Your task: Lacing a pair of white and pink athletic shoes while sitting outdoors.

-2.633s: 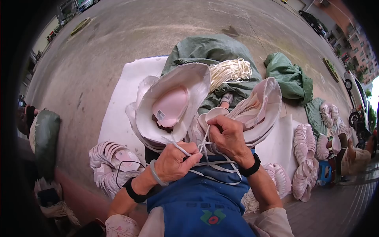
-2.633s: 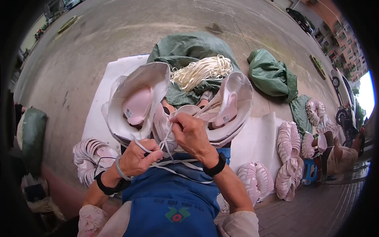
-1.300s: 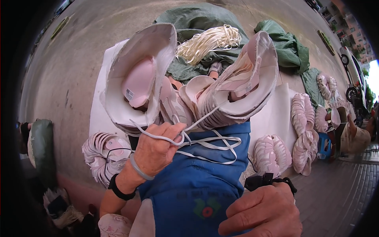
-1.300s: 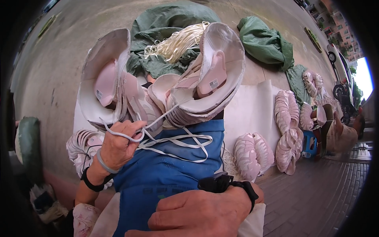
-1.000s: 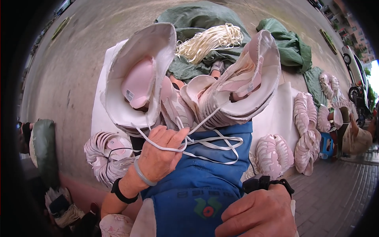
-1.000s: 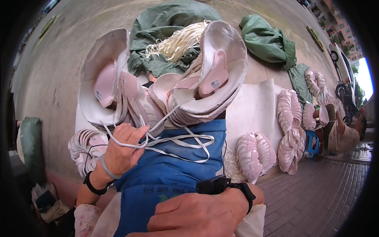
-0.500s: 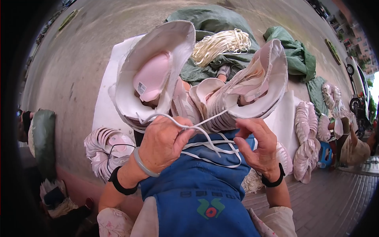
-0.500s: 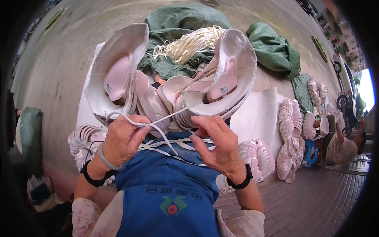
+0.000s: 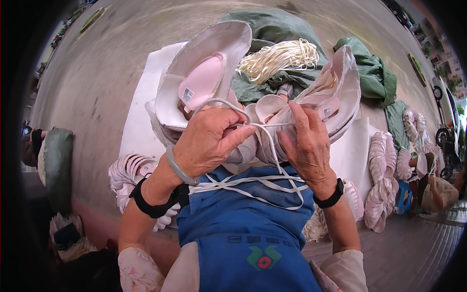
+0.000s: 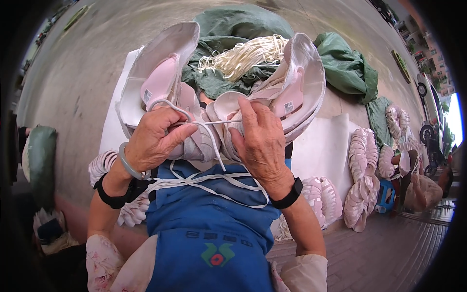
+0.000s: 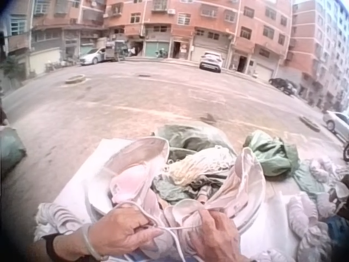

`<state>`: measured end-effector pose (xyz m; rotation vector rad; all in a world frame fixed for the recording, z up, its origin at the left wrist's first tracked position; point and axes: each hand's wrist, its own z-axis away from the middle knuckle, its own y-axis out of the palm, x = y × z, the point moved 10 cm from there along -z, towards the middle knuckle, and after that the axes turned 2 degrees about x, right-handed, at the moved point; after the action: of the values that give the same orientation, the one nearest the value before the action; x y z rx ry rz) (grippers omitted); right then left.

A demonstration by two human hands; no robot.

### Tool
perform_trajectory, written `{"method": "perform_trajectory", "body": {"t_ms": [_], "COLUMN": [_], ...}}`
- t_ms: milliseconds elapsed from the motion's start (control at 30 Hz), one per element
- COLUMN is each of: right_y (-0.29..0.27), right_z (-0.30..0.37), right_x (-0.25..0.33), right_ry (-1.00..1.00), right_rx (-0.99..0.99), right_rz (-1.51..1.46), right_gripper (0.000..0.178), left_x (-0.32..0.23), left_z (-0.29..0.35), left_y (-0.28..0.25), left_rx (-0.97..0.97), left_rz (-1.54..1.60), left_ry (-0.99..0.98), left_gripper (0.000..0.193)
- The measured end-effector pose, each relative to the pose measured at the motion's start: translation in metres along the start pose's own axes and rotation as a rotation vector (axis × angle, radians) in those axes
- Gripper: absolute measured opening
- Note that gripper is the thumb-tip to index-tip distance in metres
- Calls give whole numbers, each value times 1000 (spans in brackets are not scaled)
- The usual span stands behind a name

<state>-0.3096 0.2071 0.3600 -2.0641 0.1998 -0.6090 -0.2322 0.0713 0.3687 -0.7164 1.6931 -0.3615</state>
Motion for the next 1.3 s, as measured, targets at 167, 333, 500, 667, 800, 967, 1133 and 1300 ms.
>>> {"method": "perform_trajectory", "body": {"t_ms": [167,333,500,667,800,967,1133,1300], "right_y": [-5,-25,-38,-58,2,20,27,88], "right_z": [-4,3,28,62,73,67,92,87], "right_x": [-8,-7,-12,-78,-157,-173,-219,-247], "right_ry": [12,-59,-53,347,629,721,966,991], "right_rx": [-97,-248,-273,-425,-204,-156,-349,-88], "right_rz": [24,-46,-2,-186,-853,-1030,-1223,-1346], "right_gripper": [65,51,38,59,92,90,78,79], "left_x": [22,24,28,34,28,25,41,31], "left_z": [-17,-29,-36,-37,-34,-25,-23,-27], "left_y": [-5,-8,-12,-11,-9,-3,-5,-9], "left_rx": [-42,-35,-91,-96,-128,-209,-214,-278], "left_rz": [15,29,122,51,-56,-170,-75,-70], "left_ry": [-45,-42,-24,-76,-19,128,-44,7], "left_gripper": [22,25,27,28,23,17,14,14]}}
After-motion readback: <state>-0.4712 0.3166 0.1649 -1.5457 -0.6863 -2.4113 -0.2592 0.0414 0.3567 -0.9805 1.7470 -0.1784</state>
